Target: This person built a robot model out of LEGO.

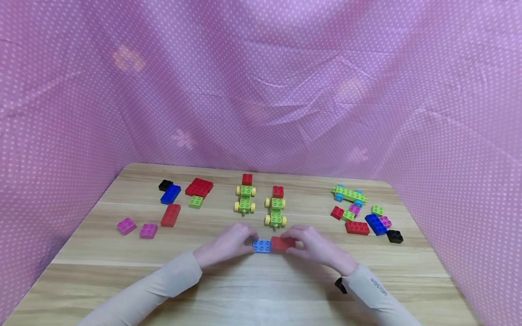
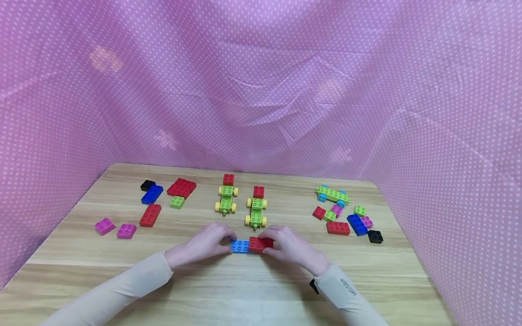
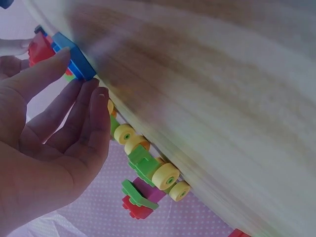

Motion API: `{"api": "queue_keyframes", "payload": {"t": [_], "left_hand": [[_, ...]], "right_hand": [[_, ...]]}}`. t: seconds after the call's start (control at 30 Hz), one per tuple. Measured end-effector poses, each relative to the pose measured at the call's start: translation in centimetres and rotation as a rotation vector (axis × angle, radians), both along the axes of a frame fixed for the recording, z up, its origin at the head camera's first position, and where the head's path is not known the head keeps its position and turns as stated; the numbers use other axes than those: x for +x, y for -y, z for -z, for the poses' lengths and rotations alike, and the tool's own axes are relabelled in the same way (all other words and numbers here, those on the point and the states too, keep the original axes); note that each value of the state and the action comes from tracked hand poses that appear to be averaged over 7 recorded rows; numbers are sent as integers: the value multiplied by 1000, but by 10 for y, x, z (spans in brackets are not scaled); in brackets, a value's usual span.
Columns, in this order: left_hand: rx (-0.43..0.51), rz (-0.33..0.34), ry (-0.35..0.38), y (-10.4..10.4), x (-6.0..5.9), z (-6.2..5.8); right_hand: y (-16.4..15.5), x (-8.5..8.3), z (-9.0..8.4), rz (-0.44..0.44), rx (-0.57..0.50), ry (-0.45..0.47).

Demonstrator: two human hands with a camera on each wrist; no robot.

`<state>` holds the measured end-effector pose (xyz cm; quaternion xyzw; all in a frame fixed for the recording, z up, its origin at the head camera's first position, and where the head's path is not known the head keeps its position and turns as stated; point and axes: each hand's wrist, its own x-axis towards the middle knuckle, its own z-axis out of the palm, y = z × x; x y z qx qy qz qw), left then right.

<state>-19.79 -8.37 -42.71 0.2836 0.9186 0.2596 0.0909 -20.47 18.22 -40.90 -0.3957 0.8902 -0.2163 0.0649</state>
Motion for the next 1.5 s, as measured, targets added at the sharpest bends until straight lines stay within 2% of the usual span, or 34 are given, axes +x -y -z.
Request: {"api": "queue_keyframes", "payload": {"t": [0.4,0.63,0.83,1.5], "left_hand": [[-7,-2,-3,0,0,-1],[-15,-4,13,0,-1,-1],[-19,-6,16,0,-1,0],[-29,-12,3,-1,-1,-1]], "right_hand": [[6,-3,3,-11,-5,18],[9,-4,7,-66,-47,-47],[11,-5,9,-82,-65,-67],[17,-7,5,-109,-3,-58]]}}
